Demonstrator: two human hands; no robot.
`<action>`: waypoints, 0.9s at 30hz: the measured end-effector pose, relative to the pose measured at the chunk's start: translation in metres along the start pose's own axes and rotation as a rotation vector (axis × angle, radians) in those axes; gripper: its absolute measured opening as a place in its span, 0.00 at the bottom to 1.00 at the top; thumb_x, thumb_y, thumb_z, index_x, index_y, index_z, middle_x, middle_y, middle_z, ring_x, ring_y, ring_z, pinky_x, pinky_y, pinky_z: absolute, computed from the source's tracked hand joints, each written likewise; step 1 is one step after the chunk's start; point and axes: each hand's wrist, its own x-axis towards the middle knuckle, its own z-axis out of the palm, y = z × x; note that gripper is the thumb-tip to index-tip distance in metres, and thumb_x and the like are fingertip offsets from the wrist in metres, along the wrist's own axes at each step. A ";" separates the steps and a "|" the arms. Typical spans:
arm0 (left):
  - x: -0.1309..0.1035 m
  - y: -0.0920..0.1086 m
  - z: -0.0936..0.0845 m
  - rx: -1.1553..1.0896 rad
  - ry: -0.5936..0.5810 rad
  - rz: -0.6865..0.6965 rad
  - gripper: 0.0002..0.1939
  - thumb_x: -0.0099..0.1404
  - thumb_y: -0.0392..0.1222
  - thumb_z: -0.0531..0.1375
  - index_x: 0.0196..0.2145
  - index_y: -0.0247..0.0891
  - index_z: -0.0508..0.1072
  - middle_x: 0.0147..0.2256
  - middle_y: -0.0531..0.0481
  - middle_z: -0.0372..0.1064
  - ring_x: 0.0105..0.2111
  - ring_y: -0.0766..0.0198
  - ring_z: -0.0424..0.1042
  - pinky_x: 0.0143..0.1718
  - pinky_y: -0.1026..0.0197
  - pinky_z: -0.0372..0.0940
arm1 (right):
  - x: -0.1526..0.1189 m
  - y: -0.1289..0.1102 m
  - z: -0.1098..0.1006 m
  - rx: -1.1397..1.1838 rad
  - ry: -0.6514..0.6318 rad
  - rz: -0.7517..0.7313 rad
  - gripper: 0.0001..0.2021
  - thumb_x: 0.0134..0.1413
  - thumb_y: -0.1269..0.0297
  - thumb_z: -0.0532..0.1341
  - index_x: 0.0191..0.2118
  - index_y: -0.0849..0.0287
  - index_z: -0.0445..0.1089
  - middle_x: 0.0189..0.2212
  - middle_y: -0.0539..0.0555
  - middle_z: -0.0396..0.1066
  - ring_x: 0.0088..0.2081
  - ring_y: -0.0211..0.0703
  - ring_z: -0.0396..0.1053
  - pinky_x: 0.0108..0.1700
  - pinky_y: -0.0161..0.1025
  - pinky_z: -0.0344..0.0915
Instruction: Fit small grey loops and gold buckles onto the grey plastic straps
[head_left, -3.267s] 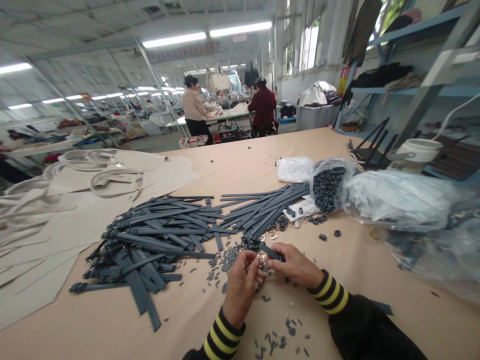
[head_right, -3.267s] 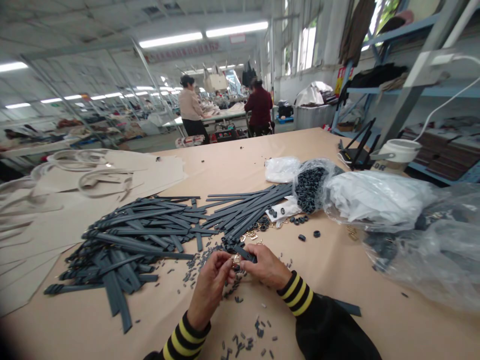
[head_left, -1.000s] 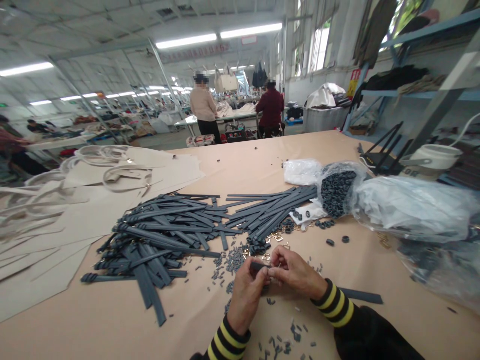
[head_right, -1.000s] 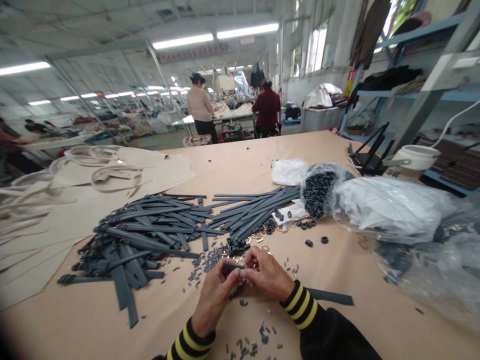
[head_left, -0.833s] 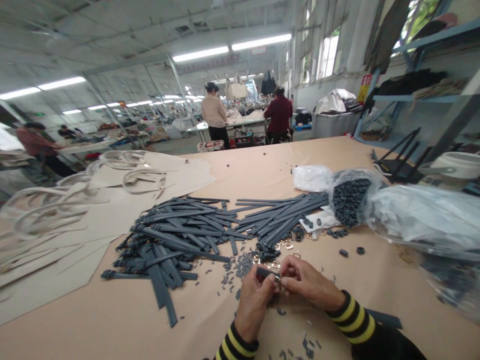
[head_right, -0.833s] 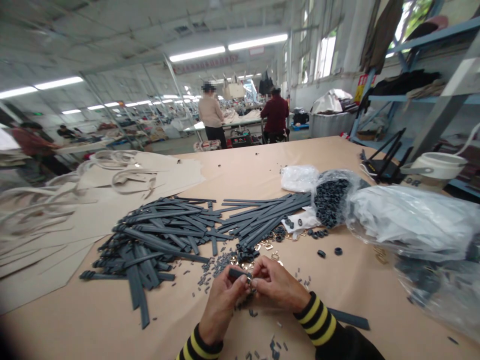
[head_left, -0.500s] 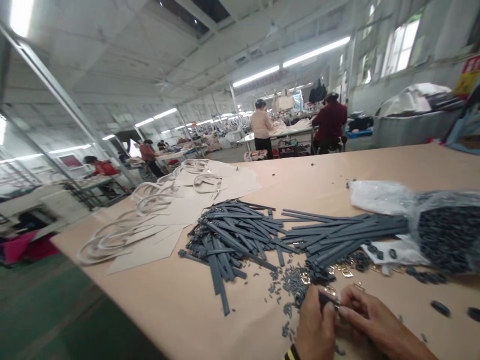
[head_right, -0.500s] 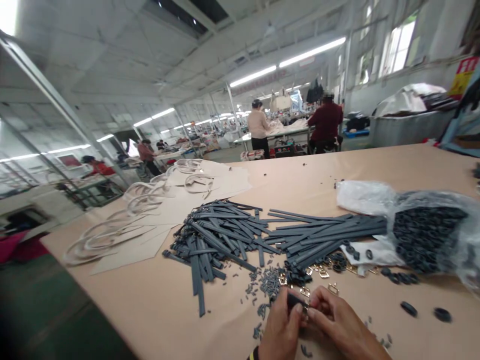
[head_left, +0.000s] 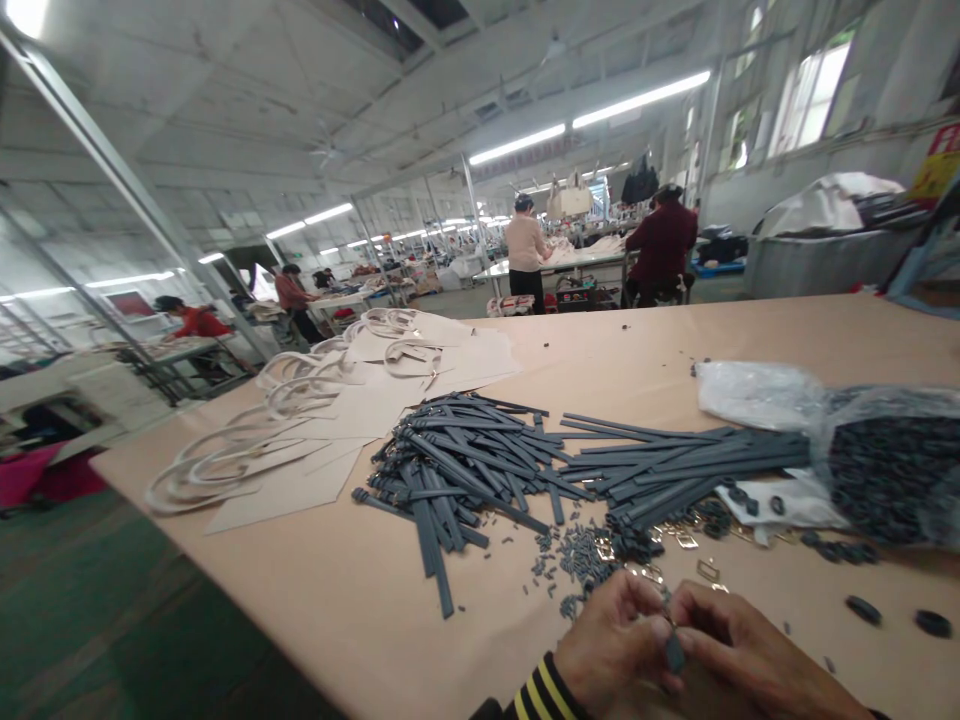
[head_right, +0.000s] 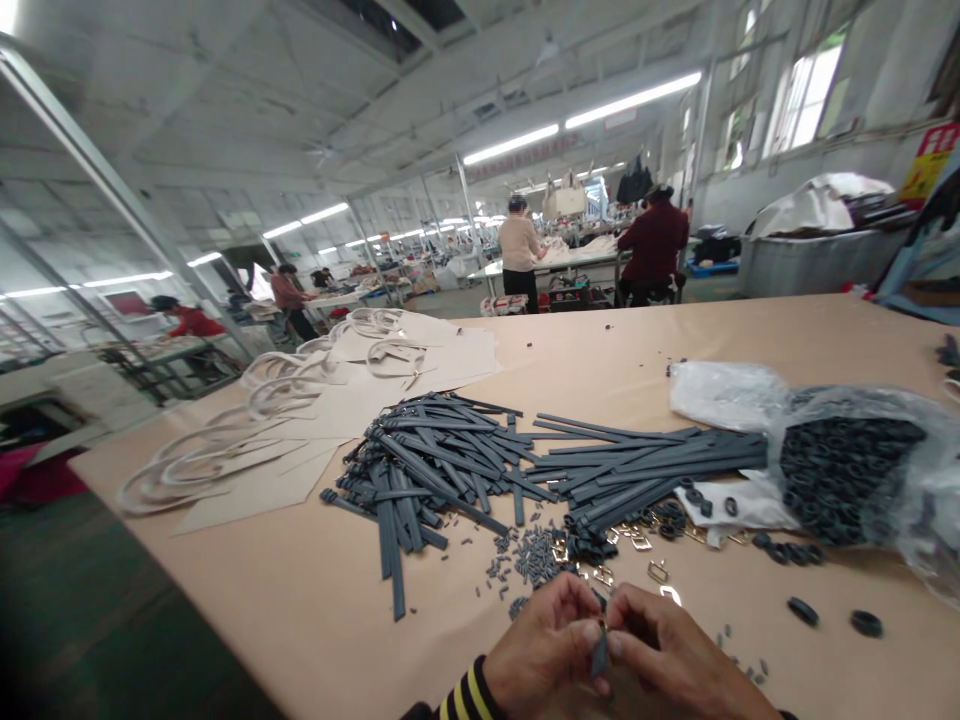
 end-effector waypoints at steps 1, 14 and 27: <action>0.000 -0.001 0.000 -0.014 -0.018 -0.012 0.21 0.47 0.47 0.65 0.33 0.34 0.62 0.29 0.50 0.64 0.22 0.70 0.66 0.23 0.66 0.64 | 0.000 -0.001 0.000 -0.006 0.011 0.001 0.12 0.51 0.56 0.54 0.25 0.60 0.61 0.23 0.50 0.64 0.26 0.38 0.60 0.27 0.32 0.57; 0.015 0.001 -0.010 0.193 0.130 -0.027 0.15 0.52 0.45 0.61 0.25 0.35 0.57 0.23 0.54 0.64 0.20 0.72 0.63 0.22 0.69 0.58 | -0.006 0.005 -0.015 0.158 -0.094 0.132 0.04 0.49 0.66 0.55 0.28 0.61 0.60 0.19 0.44 0.59 0.19 0.32 0.60 0.21 0.28 0.55; 0.014 -0.004 -0.006 0.356 0.215 -0.126 0.13 0.54 0.46 0.58 0.28 0.36 0.57 0.17 0.56 0.66 0.14 0.72 0.65 0.16 0.71 0.60 | -0.003 0.009 -0.012 -0.033 0.010 0.075 0.05 0.50 0.67 0.54 0.27 0.62 0.63 0.16 0.45 0.62 0.18 0.31 0.58 0.20 0.27 0.52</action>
